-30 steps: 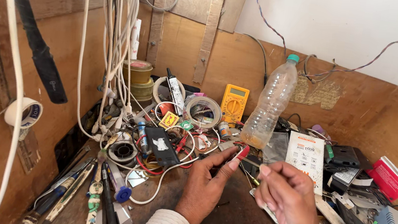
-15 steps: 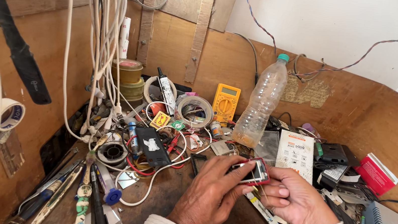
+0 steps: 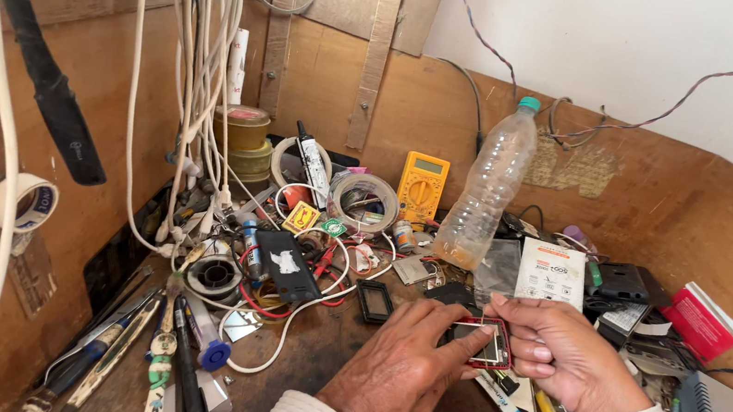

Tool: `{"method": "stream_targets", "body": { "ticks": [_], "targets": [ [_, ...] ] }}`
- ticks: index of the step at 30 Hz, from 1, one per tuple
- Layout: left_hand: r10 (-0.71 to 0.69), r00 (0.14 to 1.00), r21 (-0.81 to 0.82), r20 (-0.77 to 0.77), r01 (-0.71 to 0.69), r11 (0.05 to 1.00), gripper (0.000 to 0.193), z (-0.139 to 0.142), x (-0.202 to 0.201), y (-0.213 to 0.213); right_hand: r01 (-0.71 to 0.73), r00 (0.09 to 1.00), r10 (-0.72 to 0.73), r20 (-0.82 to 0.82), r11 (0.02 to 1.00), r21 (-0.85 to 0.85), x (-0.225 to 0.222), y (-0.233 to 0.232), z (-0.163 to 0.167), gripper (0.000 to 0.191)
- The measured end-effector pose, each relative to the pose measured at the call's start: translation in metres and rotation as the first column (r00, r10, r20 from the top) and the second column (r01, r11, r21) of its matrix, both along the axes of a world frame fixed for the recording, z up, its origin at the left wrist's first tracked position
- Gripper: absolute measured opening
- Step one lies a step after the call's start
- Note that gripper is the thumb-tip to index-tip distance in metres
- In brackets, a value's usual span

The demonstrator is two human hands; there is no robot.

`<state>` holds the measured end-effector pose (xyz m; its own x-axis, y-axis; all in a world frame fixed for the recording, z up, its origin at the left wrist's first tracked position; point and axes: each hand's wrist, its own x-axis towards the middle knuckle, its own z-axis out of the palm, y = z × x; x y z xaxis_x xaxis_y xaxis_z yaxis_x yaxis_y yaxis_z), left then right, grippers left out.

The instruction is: The person disassembles a small red feature phone at a cluttered workbench, prying off the cover and removing internal components by hand. They handle the battery, keypad and housing parts, then reassemble the phone and press the casing back together.

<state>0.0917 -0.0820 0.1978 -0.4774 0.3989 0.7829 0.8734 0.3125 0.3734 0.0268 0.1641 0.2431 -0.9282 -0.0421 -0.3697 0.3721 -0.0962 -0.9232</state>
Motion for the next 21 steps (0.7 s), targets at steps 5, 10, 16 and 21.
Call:
{"method": "stream_targets", "body": {
  "ticks": [5,10,16,21],
  "targets": [
    [0.065,0.997,-0.037,-0.030,-0.066,0.997,0.045,-0.003,-0.006,0.006,0.075,0.984,-0.049,-0.172,0.987,0.145,0.014,-0.015,0.008,0.014],
    [0.106,0.994,-0.027,0.011,-0.105,0.994,0.048,-0.006,-0.009,0.008,0.210,0.935,-0.081,-0.346,0.911,0.354,0.025,-0.048,0.010,0.018],
    [0.127,0.990,-0.013,0.053,-0.126,0.992,0.045,-0.012,-0.009,0.004,0.281,0.874,0.008,-0.486,0.807,0.519,0.048,-0.083,0.003,0.017],
    [0.181,0.980,0.076,0.082,-0.187,0.979,0.045,-0.009,-0.006,-0.006,0.373,0.811,-0.013,-0.585,0.782,0.500,0.066,-0.102,-0.012,0.027]
  ]
}}
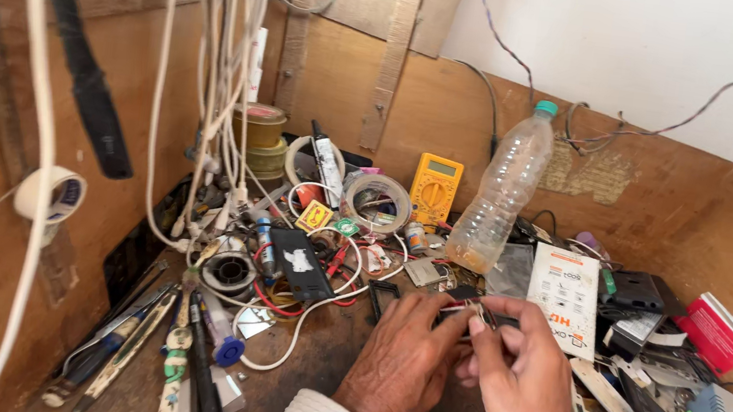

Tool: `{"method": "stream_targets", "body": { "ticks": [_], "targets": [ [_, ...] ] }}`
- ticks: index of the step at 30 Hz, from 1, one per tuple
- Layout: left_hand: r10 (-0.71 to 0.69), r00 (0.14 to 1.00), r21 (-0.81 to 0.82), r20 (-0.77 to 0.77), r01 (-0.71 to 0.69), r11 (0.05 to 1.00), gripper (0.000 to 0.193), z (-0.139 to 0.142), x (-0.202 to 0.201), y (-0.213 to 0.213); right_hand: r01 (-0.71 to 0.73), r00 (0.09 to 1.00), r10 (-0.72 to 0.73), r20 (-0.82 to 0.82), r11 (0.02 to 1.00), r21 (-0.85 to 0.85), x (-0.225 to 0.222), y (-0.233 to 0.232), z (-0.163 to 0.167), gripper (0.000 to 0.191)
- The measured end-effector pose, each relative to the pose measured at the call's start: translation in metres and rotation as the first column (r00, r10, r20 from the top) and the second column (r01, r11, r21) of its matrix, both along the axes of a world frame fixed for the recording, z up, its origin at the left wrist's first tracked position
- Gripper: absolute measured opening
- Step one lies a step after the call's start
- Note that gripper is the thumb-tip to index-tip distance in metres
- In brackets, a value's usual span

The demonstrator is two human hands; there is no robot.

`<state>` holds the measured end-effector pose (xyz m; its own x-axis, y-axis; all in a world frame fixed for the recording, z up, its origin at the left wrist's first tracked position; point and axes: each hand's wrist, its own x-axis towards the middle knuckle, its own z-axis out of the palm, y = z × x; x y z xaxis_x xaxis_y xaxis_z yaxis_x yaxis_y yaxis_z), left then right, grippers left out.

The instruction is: The person disassembles a small red feature phone at a cluttered workbench, prying off the cover and removing internal components by hand. They handle the battery, keypad and housing parts, then reassemble the phone and press the casing back together.

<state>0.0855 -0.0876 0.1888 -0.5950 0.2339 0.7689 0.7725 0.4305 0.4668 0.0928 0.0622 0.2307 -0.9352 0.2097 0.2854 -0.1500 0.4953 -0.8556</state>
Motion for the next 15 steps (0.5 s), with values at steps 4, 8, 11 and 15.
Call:
{"method": "stream_targets", "body": {
  "ticks": [4,8,11,15],
  "targets": [
    [-0.026,0.968,0.149,0.251,-0.012,0.989,0.042,0.004,0.008,-0.004,-0.024,0.978,0.049,-0.202,0.992,0.123,0.012,-0.007,-0.012,0.032],
    [-0.010,0.990,0.180,0.140,-0.016,0.984,0.050,0.004,0.007,-0.007,0.212,0.970,-0.166,-0.180,0.936,0.280,0.027,-0.009,-0.007,0.034],
    [0.001,0.985,0.232,0.173,-0.042,0.972,0.049,0.000,0.004,-0.007,0.288,0.938,-0.205,-0.278,0.910,0.300,0.035,-0.008,0.003,0.033],
    [0.012,0.975,0.359,0.221,-0.092,0.929,0.041,0.000,0.000,-0.004,0.238,0.921,-0.163,-0.353,0.954,0.182,0.032,0.004,0.016,0.028]
  ]
}}
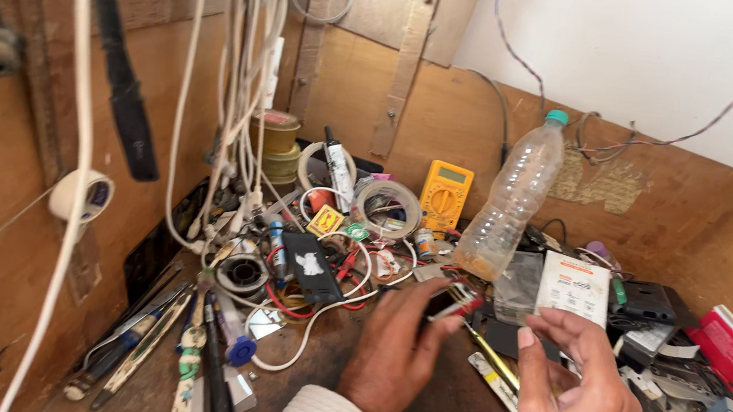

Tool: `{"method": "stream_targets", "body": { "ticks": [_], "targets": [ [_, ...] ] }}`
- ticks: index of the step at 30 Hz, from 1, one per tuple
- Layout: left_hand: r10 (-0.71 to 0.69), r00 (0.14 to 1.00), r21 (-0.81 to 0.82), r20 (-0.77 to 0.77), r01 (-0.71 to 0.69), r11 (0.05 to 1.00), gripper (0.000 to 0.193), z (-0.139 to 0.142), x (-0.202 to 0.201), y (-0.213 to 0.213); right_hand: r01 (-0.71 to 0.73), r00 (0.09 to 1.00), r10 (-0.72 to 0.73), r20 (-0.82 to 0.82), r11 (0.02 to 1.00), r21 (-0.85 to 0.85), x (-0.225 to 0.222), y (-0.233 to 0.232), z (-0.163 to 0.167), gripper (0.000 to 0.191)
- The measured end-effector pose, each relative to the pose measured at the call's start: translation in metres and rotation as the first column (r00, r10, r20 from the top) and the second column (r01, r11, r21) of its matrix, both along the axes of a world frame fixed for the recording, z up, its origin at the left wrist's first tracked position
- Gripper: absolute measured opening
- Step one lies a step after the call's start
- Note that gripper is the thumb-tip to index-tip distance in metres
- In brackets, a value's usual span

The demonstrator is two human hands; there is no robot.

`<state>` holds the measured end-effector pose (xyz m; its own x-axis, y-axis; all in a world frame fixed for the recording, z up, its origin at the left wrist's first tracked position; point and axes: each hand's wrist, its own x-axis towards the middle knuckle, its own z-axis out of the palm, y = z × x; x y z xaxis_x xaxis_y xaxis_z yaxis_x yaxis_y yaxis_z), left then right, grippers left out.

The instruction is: The person disassembles a small red feature phone at a cluttered workbench, prying off the cover and removing internal components by hand. They handle the battery, keypad and housing parts, then reassemble the phone and press the casing back together.

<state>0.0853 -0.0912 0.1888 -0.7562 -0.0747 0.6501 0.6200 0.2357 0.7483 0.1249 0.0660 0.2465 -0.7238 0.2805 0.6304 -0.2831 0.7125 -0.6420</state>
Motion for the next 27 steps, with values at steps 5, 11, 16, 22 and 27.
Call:
{"method": "stream_targets", "body": {
  "ticks": [5,11,16,22,27],
  "targets": [
    [-0.057,0.995,0.172,0.080,0.043,0.984,0.040,0.008,-0.007,0.007,-0.086,0.996,0.079,-0.047,0.983,-0.165,-0.020,0.021,0.004,0.021],
    [0.049,0.979,0.209,0.199,-0.091,0.974,0.041,0.012,-0.012,0.038,-0.340,0.937,0.295,-0.186,0.888,-0.309,-0.058,0.038,-0.007,0.020],
    [-0.094,0.894,0.447,0.439,-0.126,0.886,0.052,0.012,-0.027,0.056,-0.396,0.906,0.393,-0.156,0.661,-0.637,-0.091,0.051,-0.024,0.027],
    [-0.358,0.883,0.696,0.304,0.050,0.716,0.049,0.022,-0.068,0.084,-0.337,0.917,0.393,-0.066,0.675,-0.656,-0.118,0.086,-0.047,0.038],
    [-0.365,0.926,0.771,0.099,0.161,0.616,0.042,0.081,-0.148,0.088,-0.344,0.902,0.429,-0.036,0.666,-0.662,-0.123,0.091,-0.052,0.044]
  ]
}}
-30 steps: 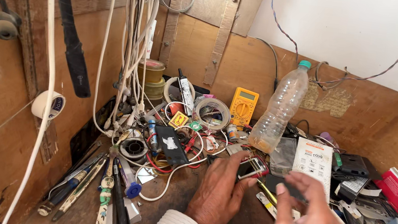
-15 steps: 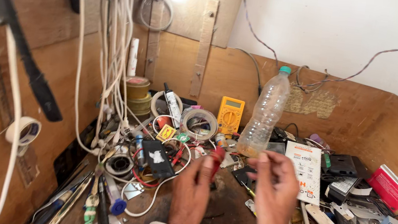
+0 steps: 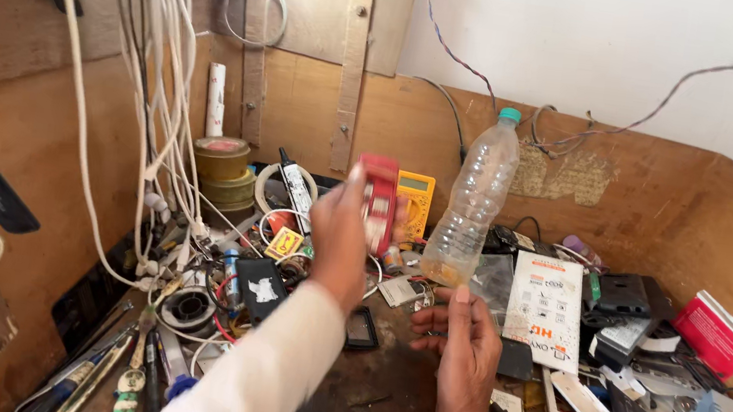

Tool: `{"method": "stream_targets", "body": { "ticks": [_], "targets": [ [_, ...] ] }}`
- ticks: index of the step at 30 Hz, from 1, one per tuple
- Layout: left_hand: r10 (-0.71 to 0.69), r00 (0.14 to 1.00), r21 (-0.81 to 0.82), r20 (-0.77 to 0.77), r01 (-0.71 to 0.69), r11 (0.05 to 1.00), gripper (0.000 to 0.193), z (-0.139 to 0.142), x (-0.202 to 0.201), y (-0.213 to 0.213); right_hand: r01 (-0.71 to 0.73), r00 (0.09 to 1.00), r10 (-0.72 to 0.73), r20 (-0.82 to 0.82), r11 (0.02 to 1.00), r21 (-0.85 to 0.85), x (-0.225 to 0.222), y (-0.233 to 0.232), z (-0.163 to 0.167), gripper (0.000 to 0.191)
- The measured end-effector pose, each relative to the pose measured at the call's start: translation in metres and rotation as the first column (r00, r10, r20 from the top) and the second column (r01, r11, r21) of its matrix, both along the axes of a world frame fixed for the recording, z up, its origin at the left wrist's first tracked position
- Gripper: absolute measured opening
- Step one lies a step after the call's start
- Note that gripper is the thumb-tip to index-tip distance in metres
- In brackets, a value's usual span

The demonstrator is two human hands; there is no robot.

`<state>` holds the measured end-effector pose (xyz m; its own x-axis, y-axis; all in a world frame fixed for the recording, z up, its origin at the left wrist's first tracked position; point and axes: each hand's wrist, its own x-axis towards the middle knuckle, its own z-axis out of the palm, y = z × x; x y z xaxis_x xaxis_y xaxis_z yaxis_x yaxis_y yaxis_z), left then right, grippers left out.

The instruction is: The person disassembles a small red feature phone at a cluttered workbench, prying off the cover and removing internal components by hand. They handle the battery, keypad and housing parts, then reassemble the phone and press the casing back together.

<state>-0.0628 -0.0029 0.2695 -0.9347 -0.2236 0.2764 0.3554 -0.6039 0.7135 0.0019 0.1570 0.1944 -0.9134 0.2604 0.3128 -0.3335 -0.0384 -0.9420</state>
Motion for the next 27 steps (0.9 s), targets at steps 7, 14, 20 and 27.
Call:
{"method": "stream_targets", "body": {
  "ticks": [7,14,20,27],
  "targets": [
    [-0.273,0.938,-0.062,0.215,0.292,0.954,0.045,-0.006,0.003,0.007,0.057,0.998,-0.056,-0.012,0.994,0.090,0.002,-0.001,0.016,0.046],
    [-0.537,0.821,0.180,0.192,0.508,0.842,0.050,-0.072,0.036,-0.011,0.049,0.998,-0.042,-0.039,0.978,0.200,-0.004,-0.018,0.002,0.031],
    [-0.576,0.810,0.247,0.109,0.539,0.805,0.042,-0.077,0.027,-0.020,0.034,0.993,-0.070,0.092,0.938,0.345,-0.010,-0.030,0.006,0.024],
    [-0.600,0.799,0.296,0.041,0.564,0.771,0.042,-0.079,0.029,-0.032,0.032,0.997,-0.055,0.058,0.940,0.340,-0.008,-0.040,0.004,0.024]
  ]
}}
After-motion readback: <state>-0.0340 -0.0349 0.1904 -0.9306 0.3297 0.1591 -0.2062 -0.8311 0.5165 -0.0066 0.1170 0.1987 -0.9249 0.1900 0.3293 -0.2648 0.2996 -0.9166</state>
